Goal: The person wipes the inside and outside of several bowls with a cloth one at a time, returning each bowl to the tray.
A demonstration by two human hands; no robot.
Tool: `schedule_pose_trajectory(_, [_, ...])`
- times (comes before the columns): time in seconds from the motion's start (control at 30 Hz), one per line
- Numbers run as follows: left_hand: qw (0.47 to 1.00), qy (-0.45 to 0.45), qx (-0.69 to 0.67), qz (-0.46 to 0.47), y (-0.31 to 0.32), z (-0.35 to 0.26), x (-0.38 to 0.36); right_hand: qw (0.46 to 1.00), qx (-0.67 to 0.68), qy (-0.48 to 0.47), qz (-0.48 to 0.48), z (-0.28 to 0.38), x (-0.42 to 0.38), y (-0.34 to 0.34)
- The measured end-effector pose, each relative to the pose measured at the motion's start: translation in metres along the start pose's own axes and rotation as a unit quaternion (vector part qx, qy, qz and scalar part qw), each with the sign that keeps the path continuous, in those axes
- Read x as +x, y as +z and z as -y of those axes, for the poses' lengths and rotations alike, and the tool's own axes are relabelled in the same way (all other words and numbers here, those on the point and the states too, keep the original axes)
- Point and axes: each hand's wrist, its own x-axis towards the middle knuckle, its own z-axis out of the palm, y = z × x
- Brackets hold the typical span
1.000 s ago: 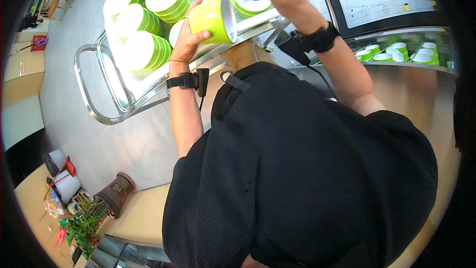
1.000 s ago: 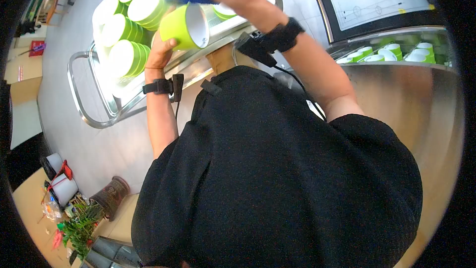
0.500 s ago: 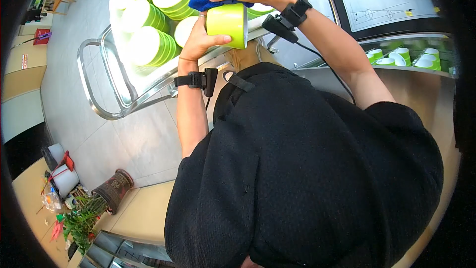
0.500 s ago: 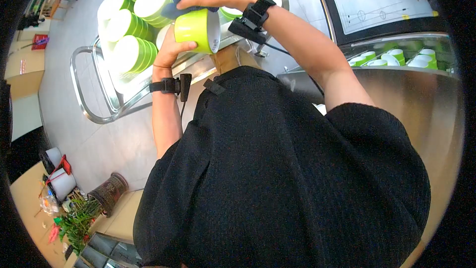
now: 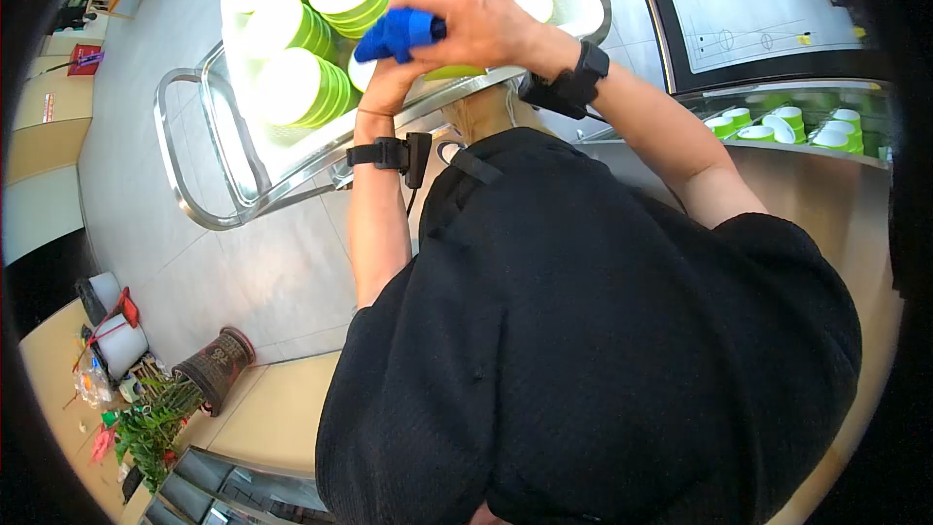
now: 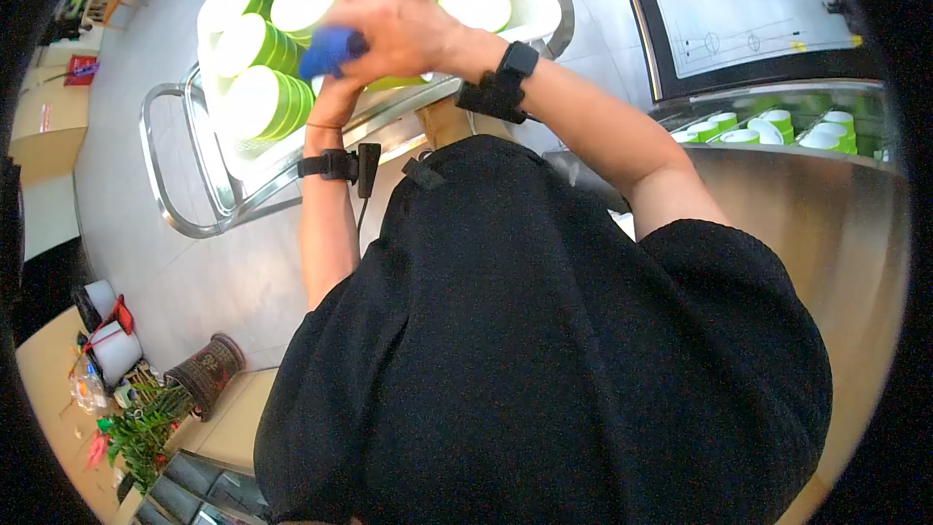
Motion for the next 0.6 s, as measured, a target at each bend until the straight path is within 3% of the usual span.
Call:
schedule_pose_trajectory(0.03, [0.998, 0.014, -0.052, 0.017, 0.008, -0.014, -0.001, 1.000, -0.002, -0.002, -0.001, -0.005, 0.003, -0.001])
schedule_pose_trajectory(0.1, [0.993, -0.001, -0.103, 0.062, 0.006, -0.017, 0.003, 0.956, 0.169, 0.239, 0.018, -0.019, 0.010, -0.004])
schedule_pose_trajectory(0.17, [0.995, 0.038, -0.071, 0.063, 0.007, -0.017, 0.002, 0.903, 0.196, 0.381, 0.044, -0.068, 0.006, 0.013])
schedule_pose_trajectory(0.2, [0.996, 0.033, -0.060, 0.065, 0.005, -0.015, 0.005, 0.884, 0.227, 0.405, 0.055, -0.074, 0.002, 0.011])
schedule_pose_trajectory(0.23, [0.995, 0.037, -0.059, 0.064, 0.005, -0.016, 0.005, 0.874, 0.266, 0.406, 0.032, -0.064, 0.001, 0.007])
schedule_pose_trajectory(0.3, [0.994, 0.032, -0.076, 0.073, 0.004, -0.016, 0.003, 0.918, 0.180, 0.350, 0.042, -0.054, 0.000, 0.014])
schedule_pose_trajectory(0.43, [0.996, -0.025, -0.054, 0.068, -0.006, 0.003, 0.006, 0.992, -0.057, 0.096, 0.063, 0.006, 0.006, 0.004])
schedule_pose_trajectory(0.5, [0.998, 0.016, -0.065, 0.005, 0.000, 0.009, 0.000, 0.995, -0.081, 0.006, 0.050, 0.024, 0.000, 0.005])
schedule_pose_trajectory(0.57, [0.998, 0.003, -0.058, 0.023, 0.004, -0.006, -0.006, 0.996, -0.083, -0.009, 0.041, 0.015, -0.003, 0.004])
schedule_pose_trajectory(0.6, [0.999, 0.004, -0.043, 0.033, 0.002, -0.002, 0.002, 0.997, -0.047, 0.046, 0.032, 0.001, -0.001, 0.005])
